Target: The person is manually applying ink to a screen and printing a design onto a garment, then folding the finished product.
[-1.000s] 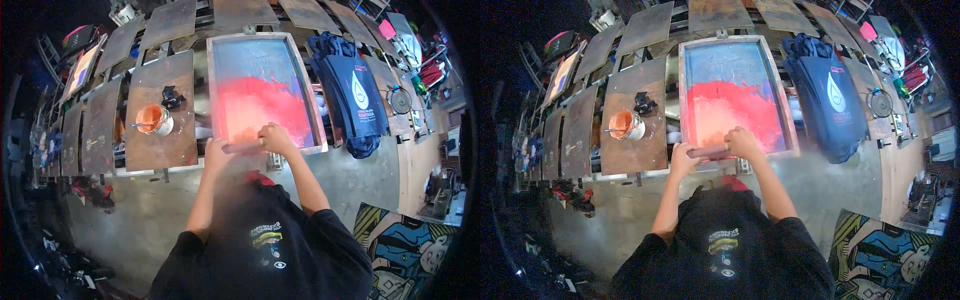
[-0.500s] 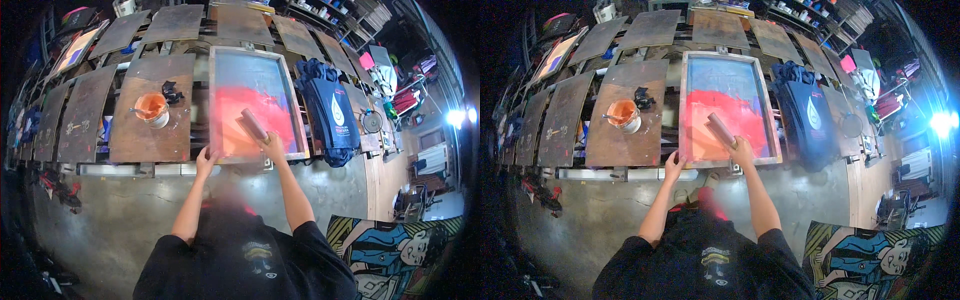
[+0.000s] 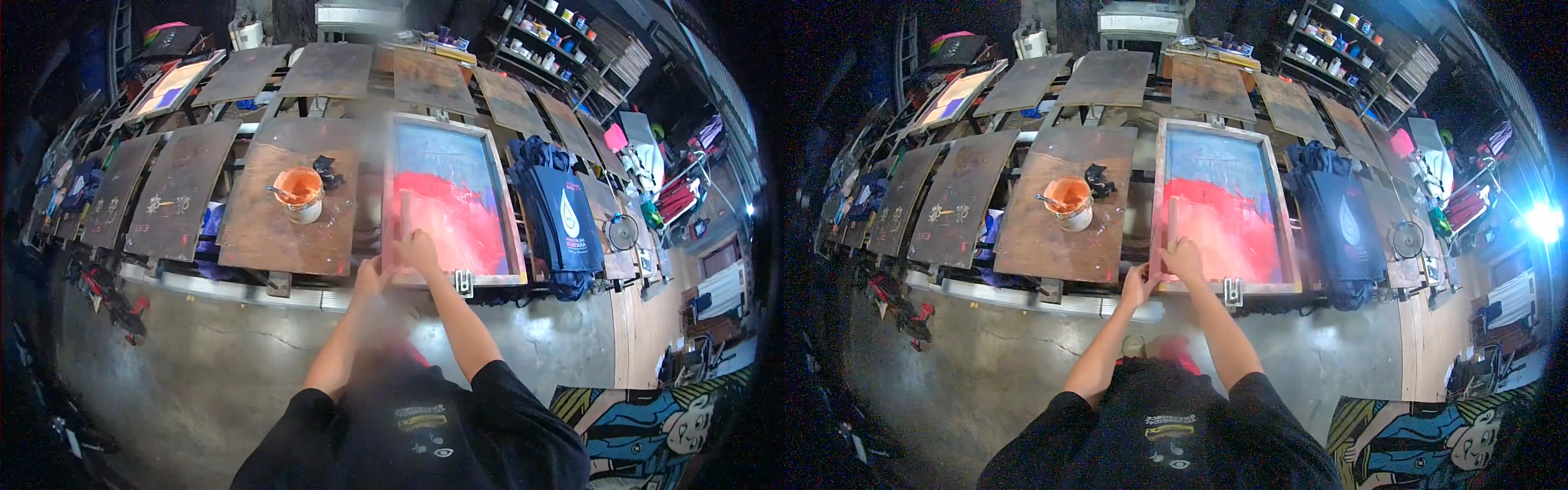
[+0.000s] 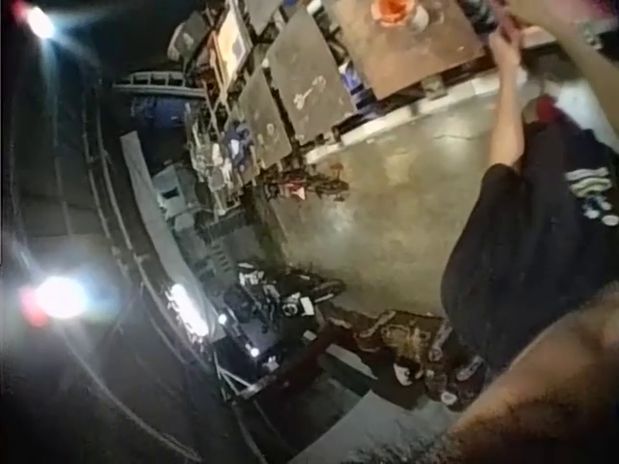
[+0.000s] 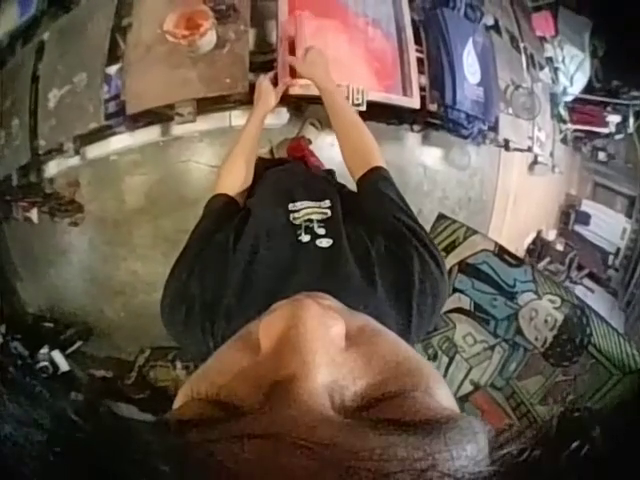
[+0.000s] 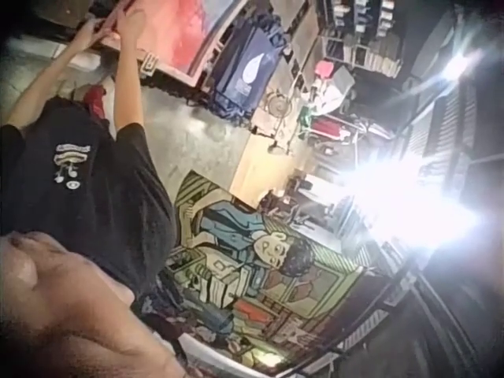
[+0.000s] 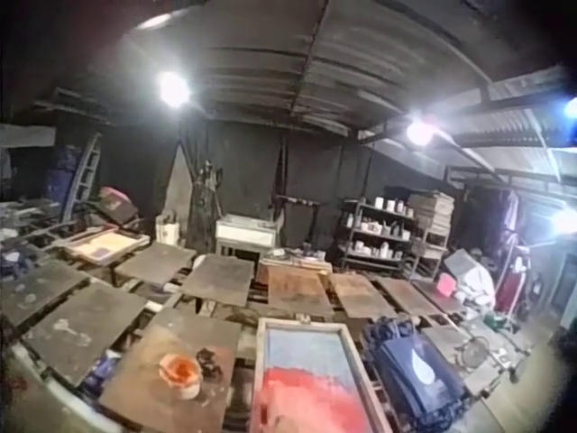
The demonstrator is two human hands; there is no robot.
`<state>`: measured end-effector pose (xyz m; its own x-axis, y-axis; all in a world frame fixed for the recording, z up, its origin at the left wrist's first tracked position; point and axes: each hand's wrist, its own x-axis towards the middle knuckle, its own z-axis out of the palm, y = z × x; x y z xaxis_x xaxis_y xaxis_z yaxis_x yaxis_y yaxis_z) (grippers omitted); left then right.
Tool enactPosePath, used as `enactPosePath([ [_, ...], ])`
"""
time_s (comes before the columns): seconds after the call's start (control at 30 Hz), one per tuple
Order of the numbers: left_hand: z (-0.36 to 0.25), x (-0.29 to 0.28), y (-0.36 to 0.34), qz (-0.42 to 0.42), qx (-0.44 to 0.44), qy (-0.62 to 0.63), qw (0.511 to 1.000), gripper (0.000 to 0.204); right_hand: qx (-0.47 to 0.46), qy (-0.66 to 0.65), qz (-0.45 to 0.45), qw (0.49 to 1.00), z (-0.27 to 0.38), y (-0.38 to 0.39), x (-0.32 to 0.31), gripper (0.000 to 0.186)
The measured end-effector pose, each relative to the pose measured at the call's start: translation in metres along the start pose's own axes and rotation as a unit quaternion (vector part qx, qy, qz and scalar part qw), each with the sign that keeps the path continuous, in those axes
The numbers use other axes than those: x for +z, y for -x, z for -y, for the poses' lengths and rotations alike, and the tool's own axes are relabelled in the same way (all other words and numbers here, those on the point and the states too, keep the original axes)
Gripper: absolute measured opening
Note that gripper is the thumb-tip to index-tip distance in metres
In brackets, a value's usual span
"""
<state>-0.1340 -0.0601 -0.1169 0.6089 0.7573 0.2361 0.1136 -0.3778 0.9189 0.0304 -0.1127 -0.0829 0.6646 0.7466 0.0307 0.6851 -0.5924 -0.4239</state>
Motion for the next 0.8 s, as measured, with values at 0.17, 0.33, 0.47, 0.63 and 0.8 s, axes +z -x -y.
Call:
enactPosePath([
  [0.17,-0.046,-0.042,0.003,0.097,-0.084,0.153,0.98,0.038,0.07,-0.091,0.025,0.993,0.079,0.019,-0.029,0.063],
  [0.33,-0.029,-0.021,0.004,0.121,-0.078,0.182,0.973,0.033,-0.004,0.04,-0.022,0.999,0.04,0.017,0.011,0.065],
  [0.47,0.019,-0.009,0.007,0.094,0.001,0.098,0.991,0.039,0.055,-0.021,-0.01,0.998,0.067,0.038,-0.009,0.068],
  [0.63,0.047,-0.019,-0.01,0.272,-0.205,0.156,0.927,0.041,0.037,-0.061,-0.035,0.997,0.066,0.041,-0.02,0.061],
  [0.8,0.061,-0.023,-0.014,0.286,-0.132,0.152,0.937,0.043,-0.001,-0.1,-0.003,0.995,0.064,0.039,-0.025,0.064],
])
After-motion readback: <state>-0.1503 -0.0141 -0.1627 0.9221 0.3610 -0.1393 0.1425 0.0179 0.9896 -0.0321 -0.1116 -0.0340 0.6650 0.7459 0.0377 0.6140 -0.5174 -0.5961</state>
